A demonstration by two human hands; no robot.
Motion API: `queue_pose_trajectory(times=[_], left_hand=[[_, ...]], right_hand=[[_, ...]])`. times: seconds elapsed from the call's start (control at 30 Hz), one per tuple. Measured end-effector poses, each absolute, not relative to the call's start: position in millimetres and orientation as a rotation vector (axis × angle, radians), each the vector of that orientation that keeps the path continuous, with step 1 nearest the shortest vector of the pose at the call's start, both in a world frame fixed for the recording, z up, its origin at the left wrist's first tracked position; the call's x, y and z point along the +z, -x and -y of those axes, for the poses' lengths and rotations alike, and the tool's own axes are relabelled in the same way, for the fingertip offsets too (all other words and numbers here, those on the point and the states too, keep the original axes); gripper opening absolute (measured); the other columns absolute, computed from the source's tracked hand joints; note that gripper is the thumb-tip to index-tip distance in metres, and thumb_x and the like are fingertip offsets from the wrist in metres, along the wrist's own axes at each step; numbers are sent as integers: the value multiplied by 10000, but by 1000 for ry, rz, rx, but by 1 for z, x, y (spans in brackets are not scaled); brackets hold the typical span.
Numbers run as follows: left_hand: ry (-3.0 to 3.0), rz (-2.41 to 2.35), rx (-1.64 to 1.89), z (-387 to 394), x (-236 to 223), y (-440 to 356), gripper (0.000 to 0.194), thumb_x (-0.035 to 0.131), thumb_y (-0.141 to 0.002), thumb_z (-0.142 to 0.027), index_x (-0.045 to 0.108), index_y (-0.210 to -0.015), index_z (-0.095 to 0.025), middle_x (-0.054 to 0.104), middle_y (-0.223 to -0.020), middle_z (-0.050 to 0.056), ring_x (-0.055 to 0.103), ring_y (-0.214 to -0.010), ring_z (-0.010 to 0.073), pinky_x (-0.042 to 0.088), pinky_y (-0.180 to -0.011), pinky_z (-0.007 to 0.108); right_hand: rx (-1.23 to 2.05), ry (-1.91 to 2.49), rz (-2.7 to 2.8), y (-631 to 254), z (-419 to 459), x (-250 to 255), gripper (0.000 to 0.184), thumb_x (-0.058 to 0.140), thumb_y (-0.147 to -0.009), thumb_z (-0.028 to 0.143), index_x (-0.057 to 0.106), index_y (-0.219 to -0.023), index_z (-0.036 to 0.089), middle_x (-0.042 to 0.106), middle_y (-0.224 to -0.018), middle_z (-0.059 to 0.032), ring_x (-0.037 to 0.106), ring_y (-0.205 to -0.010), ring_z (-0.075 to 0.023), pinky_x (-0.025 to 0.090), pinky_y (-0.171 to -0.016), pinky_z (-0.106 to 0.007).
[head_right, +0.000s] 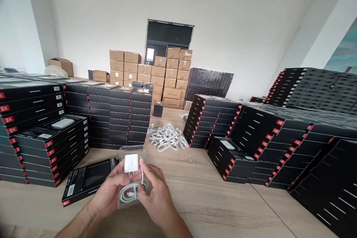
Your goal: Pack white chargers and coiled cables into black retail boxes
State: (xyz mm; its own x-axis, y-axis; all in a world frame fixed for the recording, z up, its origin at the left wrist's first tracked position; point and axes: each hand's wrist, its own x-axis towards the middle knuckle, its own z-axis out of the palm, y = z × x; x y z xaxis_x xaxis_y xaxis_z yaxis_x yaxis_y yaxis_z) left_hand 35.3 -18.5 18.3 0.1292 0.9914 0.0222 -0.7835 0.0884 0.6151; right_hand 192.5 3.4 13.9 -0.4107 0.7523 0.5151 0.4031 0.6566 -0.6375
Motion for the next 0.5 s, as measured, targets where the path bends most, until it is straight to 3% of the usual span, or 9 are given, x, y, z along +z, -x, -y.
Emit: queue_pose_trajectory(times=[0.2,0.5], left_hand=[[-547,-426,1406,18,18,-42,484,606,-556,-31,651,-1008,-197,707,-827,25,662,-783,185,471,-727,278],[-529,-460,1432,22,20,-45,498,601,-558,-29,636,-1026,-196,706,-812,25,654,-750,177,460,-679,259]], right_hand=[[499,892,2046,-199,-9,11,486,403,-932,167,460,-1384,336,585,-1323,-36,542,-1195,-206,463,-1018,-386],[392,920,2040,-188,-12,-5,524,365,-939,151,376,-1436,316,622,-1271,-47,578,-1146,-202,492,-982,-358]])
